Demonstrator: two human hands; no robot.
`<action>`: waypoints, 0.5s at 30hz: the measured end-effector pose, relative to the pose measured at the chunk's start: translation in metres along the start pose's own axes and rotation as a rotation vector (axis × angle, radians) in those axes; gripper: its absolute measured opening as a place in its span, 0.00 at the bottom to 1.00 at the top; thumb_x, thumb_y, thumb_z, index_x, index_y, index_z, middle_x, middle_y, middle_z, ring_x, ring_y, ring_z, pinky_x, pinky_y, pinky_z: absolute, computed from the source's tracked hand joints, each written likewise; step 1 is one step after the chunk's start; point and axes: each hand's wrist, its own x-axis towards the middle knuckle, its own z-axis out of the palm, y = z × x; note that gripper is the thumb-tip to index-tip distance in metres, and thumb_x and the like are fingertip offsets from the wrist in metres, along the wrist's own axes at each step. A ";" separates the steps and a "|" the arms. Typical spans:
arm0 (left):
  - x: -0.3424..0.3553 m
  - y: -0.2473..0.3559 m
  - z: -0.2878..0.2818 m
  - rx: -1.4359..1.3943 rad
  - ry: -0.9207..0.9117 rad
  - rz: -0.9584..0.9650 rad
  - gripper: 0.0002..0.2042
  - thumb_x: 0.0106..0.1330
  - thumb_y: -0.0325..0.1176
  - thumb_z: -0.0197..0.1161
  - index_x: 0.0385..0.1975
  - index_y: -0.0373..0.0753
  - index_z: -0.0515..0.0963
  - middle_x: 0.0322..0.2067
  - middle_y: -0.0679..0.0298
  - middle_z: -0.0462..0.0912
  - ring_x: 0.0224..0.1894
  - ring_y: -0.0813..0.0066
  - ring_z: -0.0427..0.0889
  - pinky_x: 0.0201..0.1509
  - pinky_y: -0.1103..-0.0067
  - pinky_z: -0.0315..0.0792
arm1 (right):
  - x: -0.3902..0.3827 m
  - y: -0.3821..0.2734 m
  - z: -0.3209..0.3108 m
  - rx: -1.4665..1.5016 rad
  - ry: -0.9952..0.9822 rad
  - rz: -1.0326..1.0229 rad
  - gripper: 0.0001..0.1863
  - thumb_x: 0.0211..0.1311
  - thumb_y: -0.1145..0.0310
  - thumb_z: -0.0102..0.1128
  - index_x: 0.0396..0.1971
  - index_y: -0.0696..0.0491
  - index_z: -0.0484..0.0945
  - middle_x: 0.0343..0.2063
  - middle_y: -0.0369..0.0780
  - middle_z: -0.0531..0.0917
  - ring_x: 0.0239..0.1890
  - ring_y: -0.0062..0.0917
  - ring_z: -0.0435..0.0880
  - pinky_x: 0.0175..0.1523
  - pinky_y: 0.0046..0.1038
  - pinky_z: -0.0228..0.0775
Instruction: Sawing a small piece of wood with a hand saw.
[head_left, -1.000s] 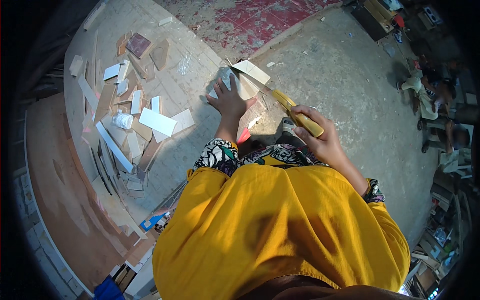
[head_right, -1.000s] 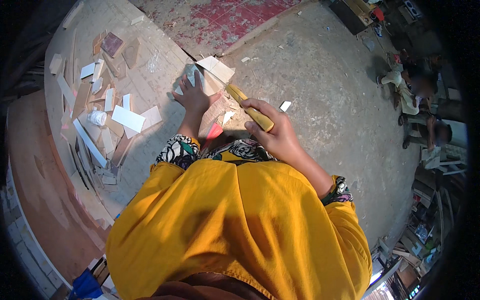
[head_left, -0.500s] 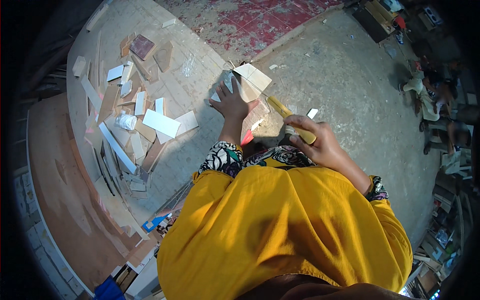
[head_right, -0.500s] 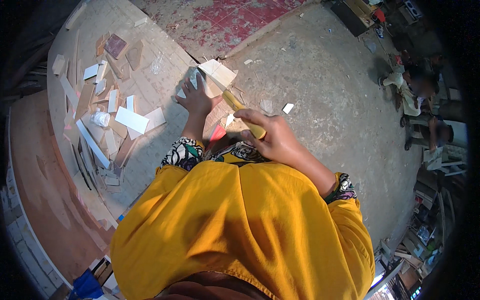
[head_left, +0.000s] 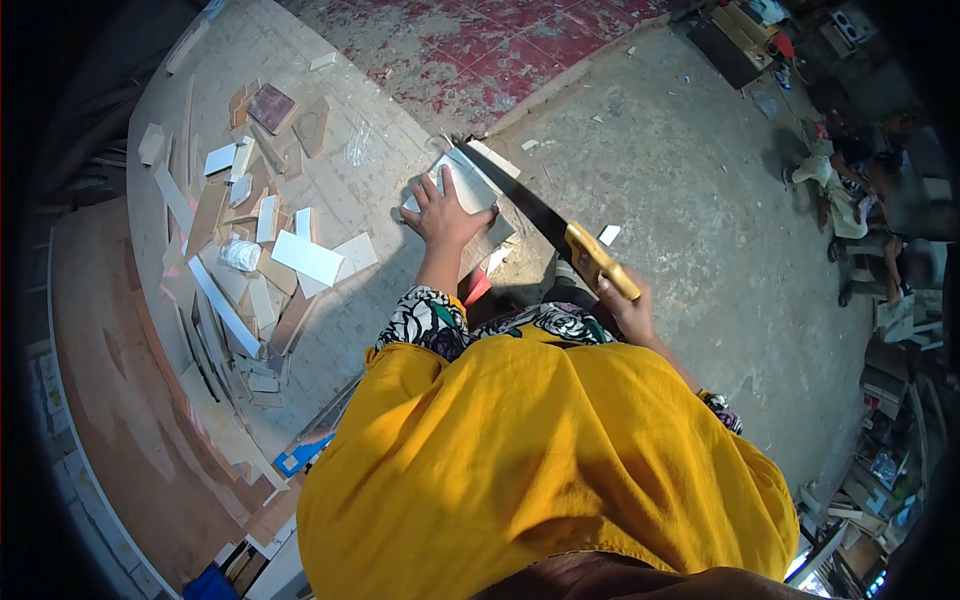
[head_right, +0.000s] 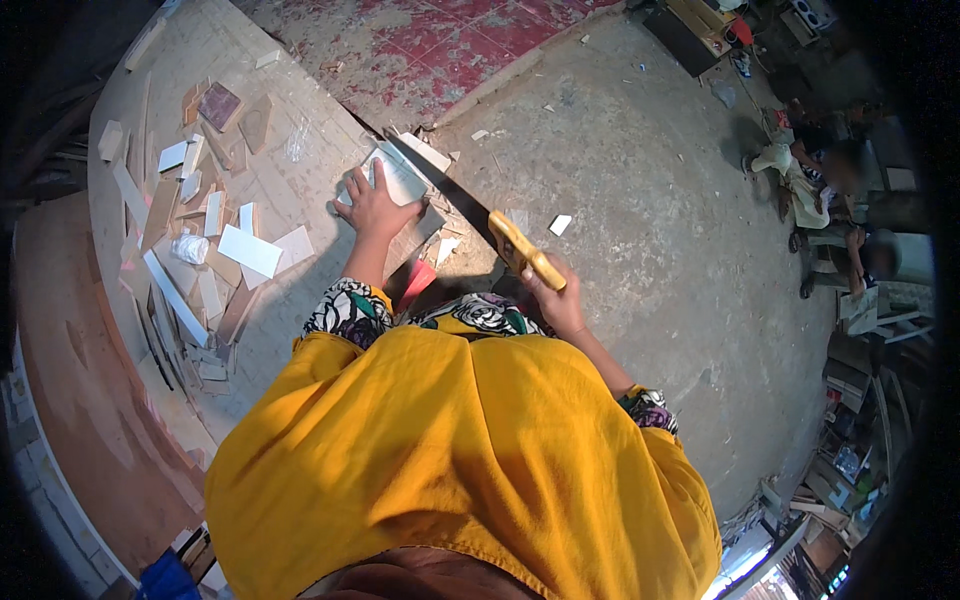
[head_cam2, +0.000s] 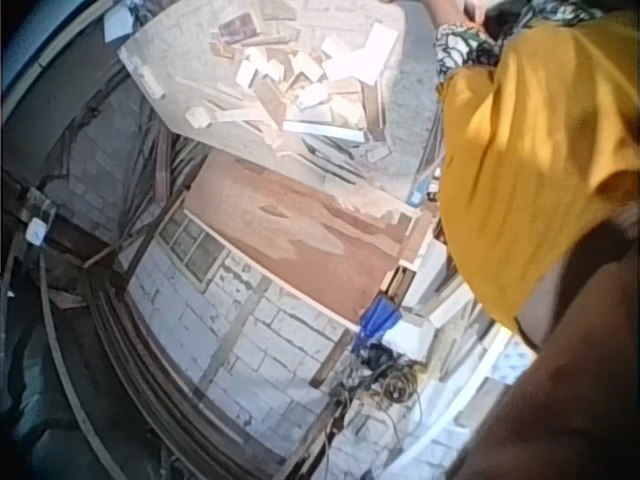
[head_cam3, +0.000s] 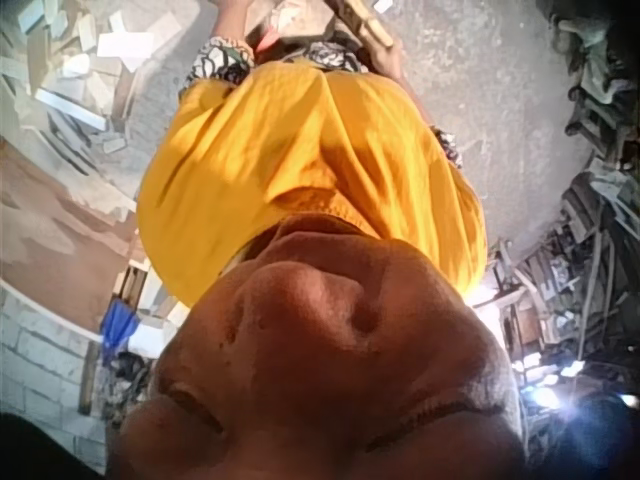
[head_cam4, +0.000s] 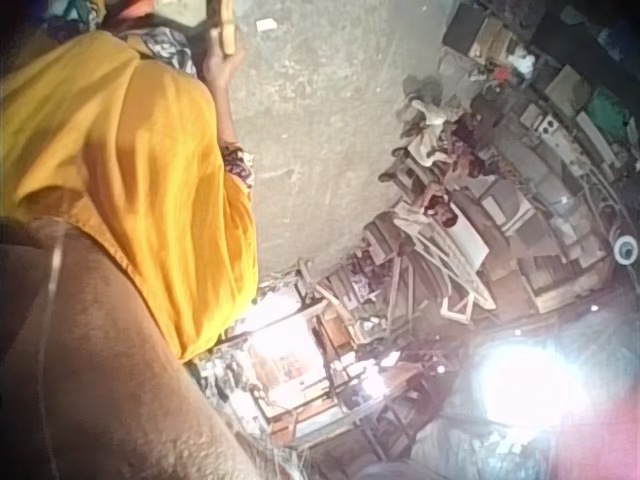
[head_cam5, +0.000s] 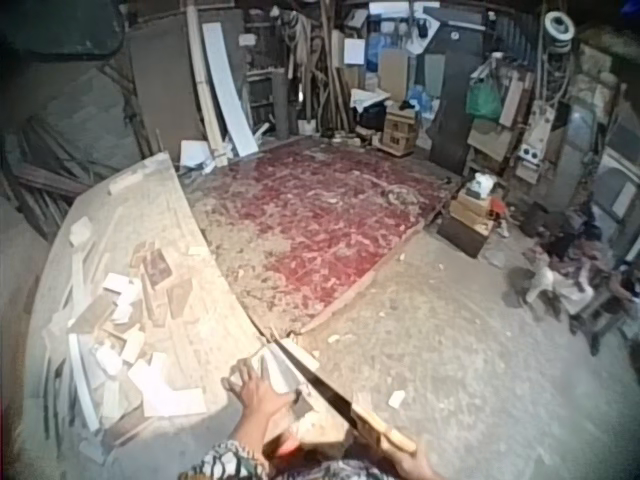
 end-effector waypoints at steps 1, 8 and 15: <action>-0.001 0.001 -0.001 0.006 -0.009 0.000 0.55 0.40 0.64 0.68 0.69 0.49 0.49 0.68 0.49 0.50 0.71 0.52 0.45 0.63 0.40 0.43 | -0.002 -0.017 0.001 0.243 0.048 0.139 0.20 0.56 0.65 0.67 0.43 0.62 0.76 0.35 0.40 0.80 0.37 0.23 0.77 0.44 0.26 0.70; 0.001 -0.001 -0.002 0.107 -0.058 -0.053 0.59 0.38 0.66 0.69 0.69 0.42 0.48 0.63 0.46 0.58 0.59 0.47 0.68 0.53 0.61 0.70 | 0.008 -0.095 -0.041 -0.112 0.086 -0.325 0.18 0.53 0.70 0.66 0.43 0.62 0.78 0.41 0.45 0.82 0.42 0.30 0.81 0.48 0.27 0.70; 0.003 -0.019 -0.021 0.124 -0.184 -0.133 0.58 0.44 0.71 0.62 0.71 0.47 0.41 0.54 0.47 0.71 0.50 0.49 0.78 0.47 0.64 0.74 | 0.017 -0.095 -0.052 -0.310 0.033 -0.416 0.20 0.49 0.71 0.67 0.44 0.60 0.79 0.35 0.46 0.83 0.35 0.33 0.83 0.43 0.26 0.72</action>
